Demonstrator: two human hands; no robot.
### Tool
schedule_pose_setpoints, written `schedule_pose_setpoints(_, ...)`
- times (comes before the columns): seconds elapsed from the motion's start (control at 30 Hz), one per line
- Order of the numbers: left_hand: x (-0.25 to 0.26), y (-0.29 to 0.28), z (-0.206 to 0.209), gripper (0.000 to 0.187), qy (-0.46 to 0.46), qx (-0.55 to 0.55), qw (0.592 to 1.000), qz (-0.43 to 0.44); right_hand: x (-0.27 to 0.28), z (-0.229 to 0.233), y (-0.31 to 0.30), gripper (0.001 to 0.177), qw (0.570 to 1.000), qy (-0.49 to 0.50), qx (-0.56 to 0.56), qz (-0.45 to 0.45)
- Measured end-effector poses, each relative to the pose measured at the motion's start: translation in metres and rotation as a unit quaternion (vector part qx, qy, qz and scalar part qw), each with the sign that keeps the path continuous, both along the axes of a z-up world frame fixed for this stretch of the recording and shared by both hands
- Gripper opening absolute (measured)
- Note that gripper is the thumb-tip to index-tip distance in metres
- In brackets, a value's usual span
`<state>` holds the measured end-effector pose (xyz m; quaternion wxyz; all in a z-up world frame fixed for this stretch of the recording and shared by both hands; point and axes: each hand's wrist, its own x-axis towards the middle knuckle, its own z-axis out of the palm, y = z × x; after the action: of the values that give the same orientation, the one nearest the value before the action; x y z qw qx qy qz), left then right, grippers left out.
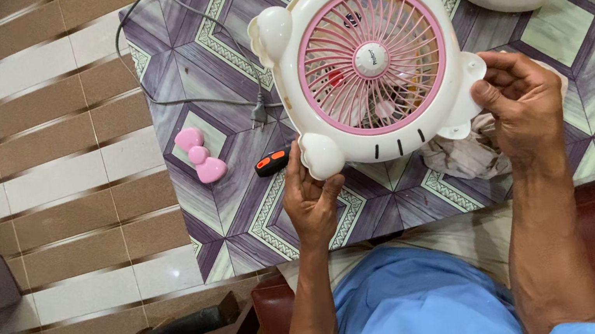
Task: The person assembles a small white electric fan on a patterned table. They use a yellow-handled screwdriver to tighten screws on the fan housing, then attach the front grille and align the components. The fan is fully assembled by the end of the clip.
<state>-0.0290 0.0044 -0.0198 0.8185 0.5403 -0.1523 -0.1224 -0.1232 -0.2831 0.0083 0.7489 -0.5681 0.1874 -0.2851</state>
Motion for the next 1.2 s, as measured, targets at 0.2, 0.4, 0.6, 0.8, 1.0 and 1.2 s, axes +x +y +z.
schedule_pose_setpoints(0.2, -0.005, -0.004, 0.002, 0.09, 0.0, 0.002, 1.0, 0.013, -0.003, -0.003, -0.004, 0.037, 0.999, -0.033, 0.03, 0.027)
schedule_pose_setpoints(0.4, -0.013, -0.012, -0.005, 0.091, 0.003, -0.006, 0.999, 0.043, -0.005, -0.011, -0.007, 0.038, 0.996, -0.055, 0.064, 0.036)
schedule_pose_setpoints(0.6, -0.014, -0.01, -0.016, 0.089, 0.004, -0.015, 0.999, 0.039, -0.004, -0.021, -0.009, 0.033, 0.991, -0.078, 0.096, 0.047)
schedule_pose_setpoints(0.8, -0.013, -0.008, -0.016, 0.088, -0.017, 0.002, 1.0, 0.026, -0.001, -0.023, -0.013, 0.037, 0.981, -0.105, 0.15, 0.063)
schedule_pose_setpoints(1.0, -0.013, -0.008, -0.004, 0.085, -0.019, 0.042, 0.999, 0.019, -0.002, -0.014, -0.013, 0.028, 0.99, -0.071, 0.111, 0.047)
schedule_pose_setpoints(1.2, -0.006, -0.006, 0.007, 0.088, -0.055, 0.108, 0.992, 0.029, -0.002, -0.004, -0.014, 0.028, 0.996, -0.027, 0.082, 0.033)
